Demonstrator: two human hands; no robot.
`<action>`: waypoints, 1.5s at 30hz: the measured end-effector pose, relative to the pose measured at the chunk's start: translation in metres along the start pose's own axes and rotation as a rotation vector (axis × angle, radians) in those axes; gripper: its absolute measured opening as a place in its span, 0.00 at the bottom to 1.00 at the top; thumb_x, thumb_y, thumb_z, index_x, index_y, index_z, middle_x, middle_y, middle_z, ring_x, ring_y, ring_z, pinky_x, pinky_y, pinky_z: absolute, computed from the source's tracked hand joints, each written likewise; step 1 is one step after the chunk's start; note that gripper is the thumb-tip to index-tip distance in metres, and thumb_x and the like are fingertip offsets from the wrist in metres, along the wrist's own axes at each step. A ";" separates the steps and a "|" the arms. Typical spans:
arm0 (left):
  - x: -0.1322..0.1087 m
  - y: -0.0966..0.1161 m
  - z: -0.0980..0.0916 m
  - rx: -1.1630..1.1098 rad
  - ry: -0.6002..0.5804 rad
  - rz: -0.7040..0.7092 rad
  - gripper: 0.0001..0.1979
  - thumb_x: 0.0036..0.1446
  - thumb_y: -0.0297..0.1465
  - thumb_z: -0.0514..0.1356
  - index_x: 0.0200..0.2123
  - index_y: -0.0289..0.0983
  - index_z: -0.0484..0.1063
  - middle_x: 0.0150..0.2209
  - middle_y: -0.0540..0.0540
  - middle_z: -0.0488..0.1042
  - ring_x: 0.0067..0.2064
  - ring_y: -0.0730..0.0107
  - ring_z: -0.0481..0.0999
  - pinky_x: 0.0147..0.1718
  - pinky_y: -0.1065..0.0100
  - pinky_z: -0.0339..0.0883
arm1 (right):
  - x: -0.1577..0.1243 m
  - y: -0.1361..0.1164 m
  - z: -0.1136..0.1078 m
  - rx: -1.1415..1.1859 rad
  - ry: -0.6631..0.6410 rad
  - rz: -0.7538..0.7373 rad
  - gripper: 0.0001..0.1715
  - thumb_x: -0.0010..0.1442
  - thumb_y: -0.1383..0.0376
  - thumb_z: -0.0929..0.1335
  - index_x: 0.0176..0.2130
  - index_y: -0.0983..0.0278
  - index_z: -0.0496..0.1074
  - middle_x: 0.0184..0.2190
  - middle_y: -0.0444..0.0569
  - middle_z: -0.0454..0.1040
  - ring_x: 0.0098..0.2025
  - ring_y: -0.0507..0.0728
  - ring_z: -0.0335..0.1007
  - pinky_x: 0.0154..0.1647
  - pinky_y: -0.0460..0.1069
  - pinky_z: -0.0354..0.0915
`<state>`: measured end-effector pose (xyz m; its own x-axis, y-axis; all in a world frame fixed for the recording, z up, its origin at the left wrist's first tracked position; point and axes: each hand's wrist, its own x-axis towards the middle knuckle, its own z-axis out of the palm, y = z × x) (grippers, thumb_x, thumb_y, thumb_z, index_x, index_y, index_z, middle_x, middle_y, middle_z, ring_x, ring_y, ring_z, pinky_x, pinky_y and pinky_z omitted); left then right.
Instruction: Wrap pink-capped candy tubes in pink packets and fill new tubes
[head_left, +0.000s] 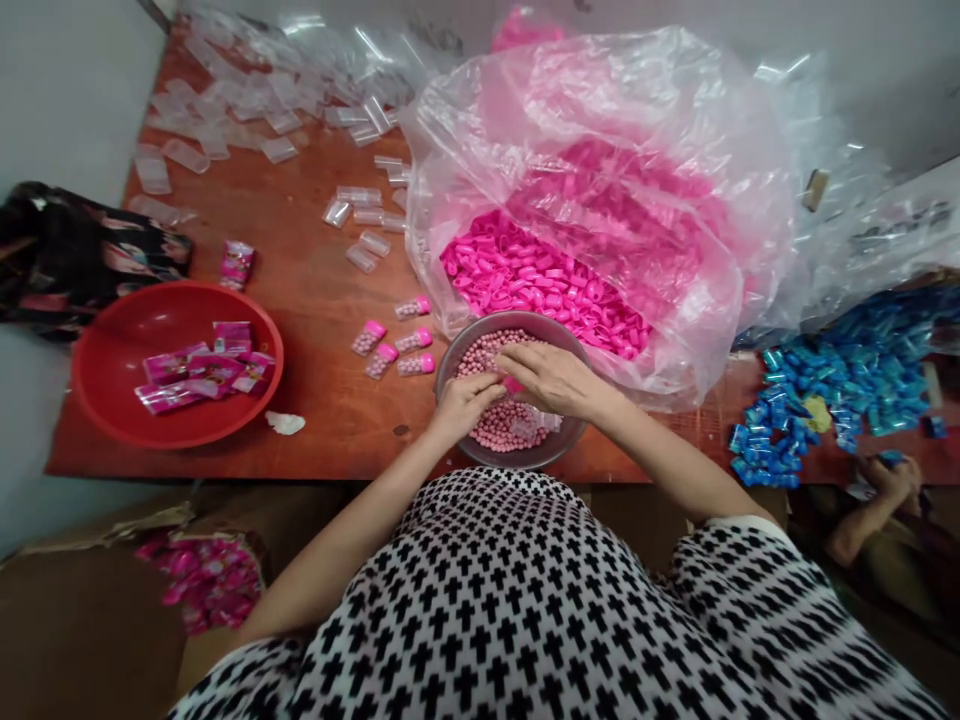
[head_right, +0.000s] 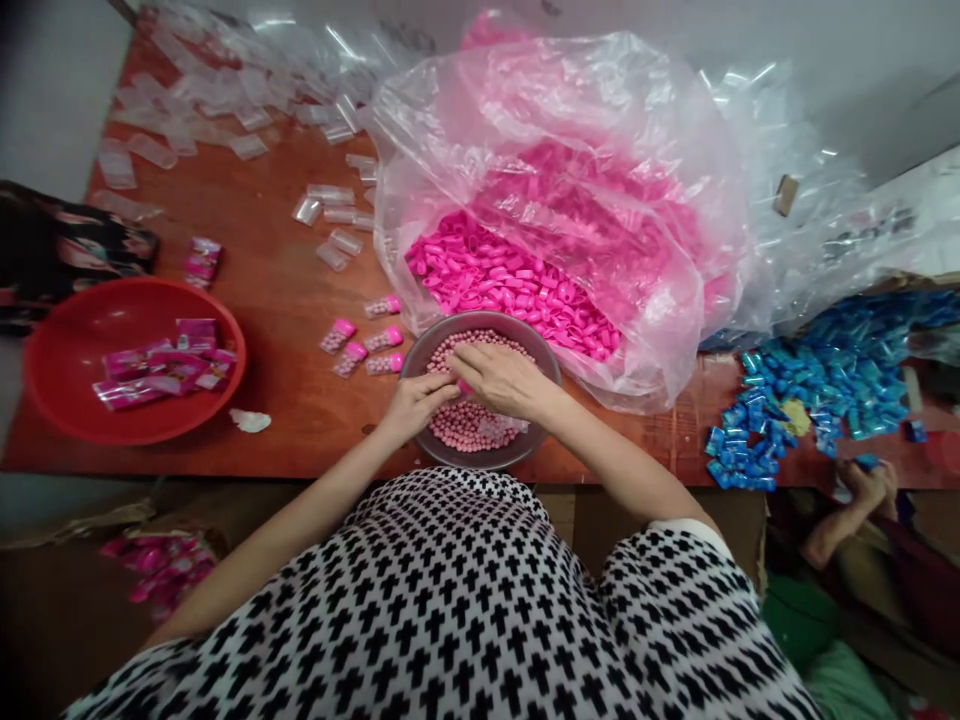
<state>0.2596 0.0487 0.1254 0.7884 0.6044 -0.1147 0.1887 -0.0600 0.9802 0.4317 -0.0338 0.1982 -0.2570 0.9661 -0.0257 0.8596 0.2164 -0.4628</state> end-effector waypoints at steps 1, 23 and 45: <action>-0.002 -0.002 0.002 -0.069 0.059 -0.057 0.13 0.52 0.40 0.61 0.35 0.38 0.79 0.33 0.48 0.80 0.35 0.64 0.77 0.38 0.65 0.69 | -0.002 0.000 0.007 0.006 0.018 0.053 0.23 0.65 0.61 0.62 0.58 0.64 0.63 0.54 0.59 0.69 0.57 0.63 0.65 0.58 0.61 0.63; -0.018 -0.038 0.016 -0.190 0.400 -0.305 0.15 0.55 0.42 0.57 0.38 0.36 0.71 0.32 0.47 0.75 0.36 0.69 0.74 0.37 0.68 0.67 | 0.027 -0.024 0.115 0.129 0.171 0.444 0.35 0.56 0.61 0.66 0.59 0.72 0.59 0.54 0.66 0.68 0.53 0.67 0.68 0.52 0.59 0.68; 0.003 -0.038 -0.020 0.210 0.231 0.039 0.18 0.54 0.31 0.60 0.50 0.37 0.72 0.52 0.41 0.74 0.54 0.61 0.72 0.57 0.58 0.61 | 0.008 0.033 0.124 0.513 0.347 0.705 0.15 0.57 0.59 0.66 0.42 0.65 0.68 0.34 0.48 0.74 0.35 0.55 0.70 0.41 0.50 0.67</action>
<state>0.2434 0.0690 0.0913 0.6478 0.7616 -0.0143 0.2967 -0.2350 0.9256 0.4034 -0.0361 0.0726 0.4658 0.8567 -0.2216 0.4461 -0.4437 -0.7773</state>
